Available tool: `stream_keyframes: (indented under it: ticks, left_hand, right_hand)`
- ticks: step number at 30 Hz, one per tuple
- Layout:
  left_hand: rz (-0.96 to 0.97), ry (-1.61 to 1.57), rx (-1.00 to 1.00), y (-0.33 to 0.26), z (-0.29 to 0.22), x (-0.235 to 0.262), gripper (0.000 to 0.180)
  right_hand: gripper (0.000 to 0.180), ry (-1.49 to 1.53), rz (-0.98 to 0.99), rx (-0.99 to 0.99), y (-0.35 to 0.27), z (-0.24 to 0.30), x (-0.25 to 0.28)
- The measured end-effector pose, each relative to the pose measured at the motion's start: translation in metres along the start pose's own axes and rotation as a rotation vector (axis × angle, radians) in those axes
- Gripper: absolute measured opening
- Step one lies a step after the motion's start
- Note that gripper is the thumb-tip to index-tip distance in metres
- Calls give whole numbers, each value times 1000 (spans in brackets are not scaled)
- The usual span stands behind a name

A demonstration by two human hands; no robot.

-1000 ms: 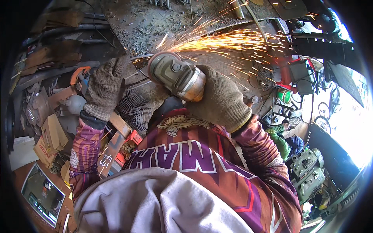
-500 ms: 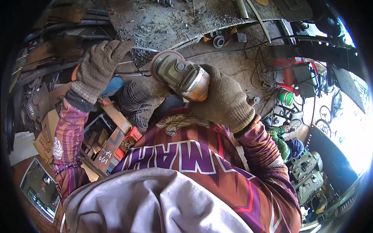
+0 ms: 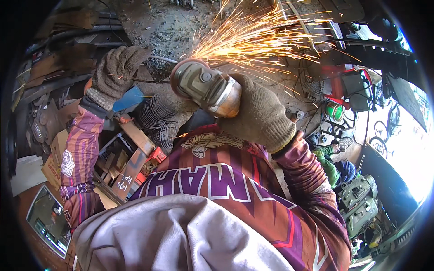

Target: The person uses an angle grinder to smooth the joints of a wire metal structure. They hold the metal piece with a gloved hand and move the rotating disc along the wires, producing sparks upon contact.

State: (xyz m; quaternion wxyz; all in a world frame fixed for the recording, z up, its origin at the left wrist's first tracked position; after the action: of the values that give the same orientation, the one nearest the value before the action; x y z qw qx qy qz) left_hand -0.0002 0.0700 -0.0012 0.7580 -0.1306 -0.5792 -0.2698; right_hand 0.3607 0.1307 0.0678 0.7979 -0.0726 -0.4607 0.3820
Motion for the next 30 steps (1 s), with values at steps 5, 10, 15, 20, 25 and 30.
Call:
stream_keyframes:
  ticks: [5, 10, 15, 20, 25, 30]
  left_hand:
    - [-146, -177, 6, -4, 2, -11, 64]
    - [-184, -238, 1, -11, 8, -32, 68]
    - [-140, -291, 32, -18, 7, -40, 73]
    - [-269, -361, -40, -1, 7, -37, 71]
    - [-248, -414, 1, -10, 8, -29, 70]
    - [-126, -446, 41, -7, 10, -44, 71]
  right_hand:
    - [90, 33, 49, -69, 3, 0, 2]
    - [89, -10, -9, -18, 3, 6, 3]
    - [89, 19, -2, -46, 2, 2, 0]
    - [87, -11, 26, -35, 2, 6, 2]
    - [87, -4, 5, -18, 1, 8, 3]
    - [88, -13, 2, -69, 7, 10, 3]
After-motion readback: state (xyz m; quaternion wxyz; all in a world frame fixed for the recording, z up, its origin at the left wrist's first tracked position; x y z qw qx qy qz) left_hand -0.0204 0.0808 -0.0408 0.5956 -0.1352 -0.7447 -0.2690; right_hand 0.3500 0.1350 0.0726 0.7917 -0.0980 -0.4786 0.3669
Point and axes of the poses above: each hand's wrist, its own y-axis towards the middle knuckle, its own x-axis out of the back of the hand, z = x × y, the point moved 1 cm from there along y, towards the middle knuckle, and after that the axes turned 4 degrees about -x, right-handed, at the moved point
